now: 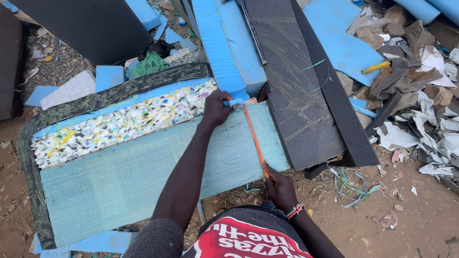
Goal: The person applies a yellow liquid from a plastic bottle onto a rectangular frame containing a mesh and a colorful foam layer. The person then uses a ruler to measure the frame.
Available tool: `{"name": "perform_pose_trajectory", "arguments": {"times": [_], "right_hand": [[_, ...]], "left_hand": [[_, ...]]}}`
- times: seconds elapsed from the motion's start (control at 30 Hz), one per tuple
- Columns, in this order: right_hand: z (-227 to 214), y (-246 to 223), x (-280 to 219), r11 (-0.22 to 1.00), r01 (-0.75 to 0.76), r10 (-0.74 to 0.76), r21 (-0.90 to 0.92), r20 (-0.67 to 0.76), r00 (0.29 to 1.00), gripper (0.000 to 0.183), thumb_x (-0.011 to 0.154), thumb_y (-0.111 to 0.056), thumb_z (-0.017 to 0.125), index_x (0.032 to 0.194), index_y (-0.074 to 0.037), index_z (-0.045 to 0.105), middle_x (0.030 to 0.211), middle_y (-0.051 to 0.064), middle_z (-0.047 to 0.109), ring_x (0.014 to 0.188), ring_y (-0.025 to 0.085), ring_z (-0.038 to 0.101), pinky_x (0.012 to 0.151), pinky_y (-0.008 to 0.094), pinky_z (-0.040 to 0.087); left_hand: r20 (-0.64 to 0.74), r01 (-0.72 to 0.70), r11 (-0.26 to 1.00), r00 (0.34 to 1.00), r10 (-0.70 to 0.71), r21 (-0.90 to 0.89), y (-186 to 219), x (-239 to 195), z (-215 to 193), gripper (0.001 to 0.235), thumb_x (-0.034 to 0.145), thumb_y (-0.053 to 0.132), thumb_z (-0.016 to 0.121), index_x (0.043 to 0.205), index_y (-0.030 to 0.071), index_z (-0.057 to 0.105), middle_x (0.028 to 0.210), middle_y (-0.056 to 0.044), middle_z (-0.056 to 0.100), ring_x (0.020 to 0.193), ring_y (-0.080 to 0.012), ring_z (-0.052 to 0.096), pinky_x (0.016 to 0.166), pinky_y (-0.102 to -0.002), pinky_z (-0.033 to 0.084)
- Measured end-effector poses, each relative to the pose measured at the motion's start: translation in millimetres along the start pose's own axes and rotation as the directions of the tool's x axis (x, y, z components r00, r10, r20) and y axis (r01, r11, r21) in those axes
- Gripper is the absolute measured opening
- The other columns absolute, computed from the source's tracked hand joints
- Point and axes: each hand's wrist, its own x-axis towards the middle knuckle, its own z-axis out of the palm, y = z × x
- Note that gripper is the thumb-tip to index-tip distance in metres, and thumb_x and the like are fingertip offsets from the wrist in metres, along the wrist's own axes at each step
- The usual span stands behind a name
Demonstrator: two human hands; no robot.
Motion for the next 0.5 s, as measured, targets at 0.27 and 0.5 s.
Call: {"name": "perform_pose_trajectory", "arguments": {"times": [0.27,0.5], "right_hand": [[0.7,-1.3,0.9,0.997,0.019,-0.02,-0.075,-0.008,1.0,0.058,0.093,-0.005,0.07,0.149,-0.019,0.069,0.066,0.018,0.08,0.057,0.037,0.077,0.053,0.036,0.054],[-3.7,-28.2,3.6,0.974,0.085,-0.102,-0.211,-0.07,0.992,0.054,0.091,-0.003,0.067,0.144,-0.016,0.073,0.078,0.031,0.078,0.07,0.053,0.075,0.051,0.057,0.053]], "left_hand": [[-0.014,0.026,0.969,0.999,-0.031,-0.246,-47.3,7.4,5.2,0.025,0.08,0.011,0.1,0.097,0.004,0.082,0.086,-0.016,0.062,0.078,-0.0271,0.076,0.066,-0.037,0.062],[0.071,0.144,0.819,0.99,-0.126,-0.556,-41.0,3.2,7.4,0.031,0.081,-0.003,0.095,0.103,-0.012,0.076,0.089,-0.016,0.061,0.084,-0.029,0.079,0.069,-0.037,0.073]]}}
